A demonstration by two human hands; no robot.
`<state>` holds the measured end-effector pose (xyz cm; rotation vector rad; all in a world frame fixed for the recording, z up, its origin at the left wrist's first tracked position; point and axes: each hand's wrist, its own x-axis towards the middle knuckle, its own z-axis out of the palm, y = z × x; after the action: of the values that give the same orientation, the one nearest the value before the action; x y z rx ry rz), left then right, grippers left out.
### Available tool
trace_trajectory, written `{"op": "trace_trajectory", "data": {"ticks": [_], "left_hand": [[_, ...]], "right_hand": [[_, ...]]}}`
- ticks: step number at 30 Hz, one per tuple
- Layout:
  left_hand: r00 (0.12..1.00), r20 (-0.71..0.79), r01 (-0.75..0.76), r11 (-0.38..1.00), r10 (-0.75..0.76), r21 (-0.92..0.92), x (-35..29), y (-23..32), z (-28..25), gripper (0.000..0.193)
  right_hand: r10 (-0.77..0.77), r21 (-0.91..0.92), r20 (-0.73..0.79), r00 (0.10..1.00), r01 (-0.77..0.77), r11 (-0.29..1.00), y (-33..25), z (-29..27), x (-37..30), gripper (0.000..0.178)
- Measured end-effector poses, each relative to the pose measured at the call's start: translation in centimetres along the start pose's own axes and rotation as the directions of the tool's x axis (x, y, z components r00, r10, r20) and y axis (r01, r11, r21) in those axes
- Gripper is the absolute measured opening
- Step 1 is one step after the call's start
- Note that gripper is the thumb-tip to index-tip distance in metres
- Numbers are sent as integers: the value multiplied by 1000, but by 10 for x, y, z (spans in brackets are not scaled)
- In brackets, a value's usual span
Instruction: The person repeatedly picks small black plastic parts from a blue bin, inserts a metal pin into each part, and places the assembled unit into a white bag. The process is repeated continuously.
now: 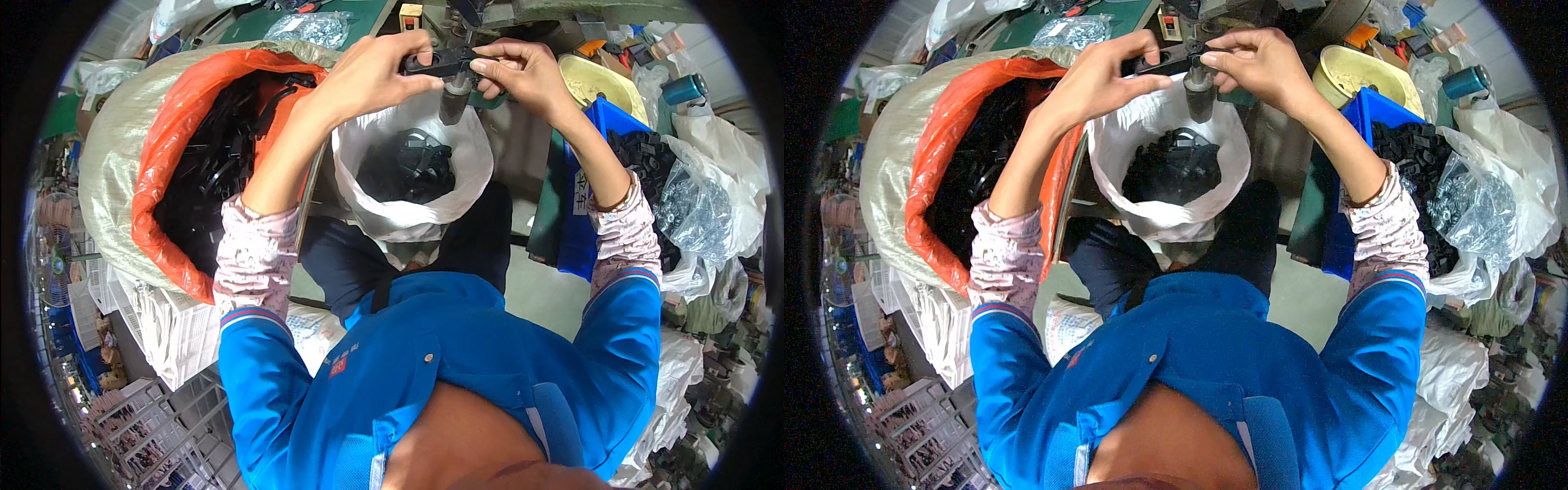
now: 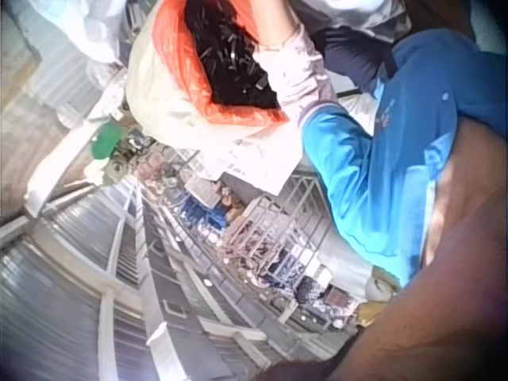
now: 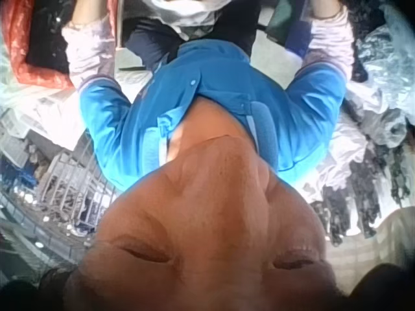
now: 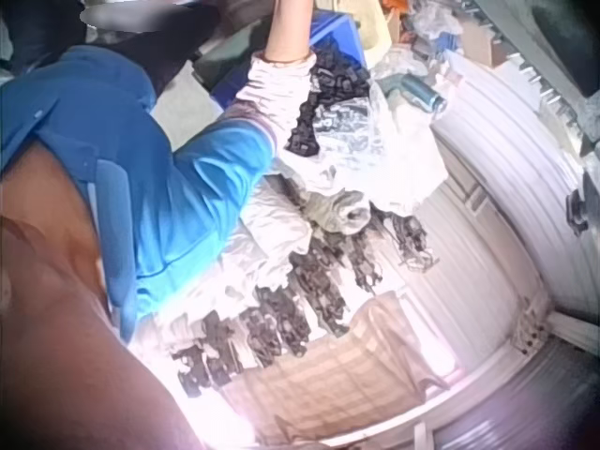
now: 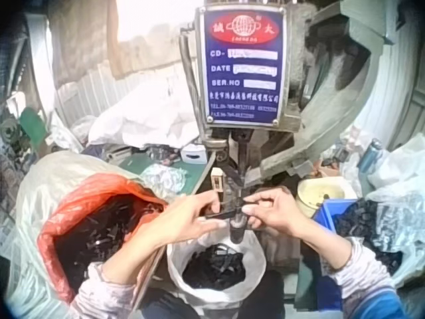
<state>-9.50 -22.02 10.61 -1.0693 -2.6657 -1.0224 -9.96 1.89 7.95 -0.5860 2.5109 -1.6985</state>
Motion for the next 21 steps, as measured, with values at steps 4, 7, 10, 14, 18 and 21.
{"op": "trace_trajectory", "data": {"ticks": [4, 7, 10, 14, 18, 21], "left_hand": [[997, 70, 37, 996, -32, -78, -6, -12, -1, 22], [996, -43, -73, 997, 74, 31, -7, -18, 2, 22], [996, 4, -86, 994, 86, 65, -9, -8, 0, 23], [997, 43, -61, 996, 64, -62, -7, -7, -1, 22], [997, 14, -77, 997, 77, -25, -10, -5, -1, 22], [999, 5, -53, 998, 53, -30, -13, -10, -1, 23]], "right_hand": [[56, 15, 44, 997, -56, 998, -8, -1, 4, 29], [24, 360, 88, 996, -55, 932, 29, -19, 16, 33], [62, 332, -111, 992, -22, 943, 75, -14, 24, 33], [-96, -672, -185, 978, -54, 738, 118, 1, 47, 24], [-47, -650, -265, 963, -142, 746, 148, 16, 56, 33], [13, -621, -330, 944, -228, 750, 139, 24, 55, 33]]}}
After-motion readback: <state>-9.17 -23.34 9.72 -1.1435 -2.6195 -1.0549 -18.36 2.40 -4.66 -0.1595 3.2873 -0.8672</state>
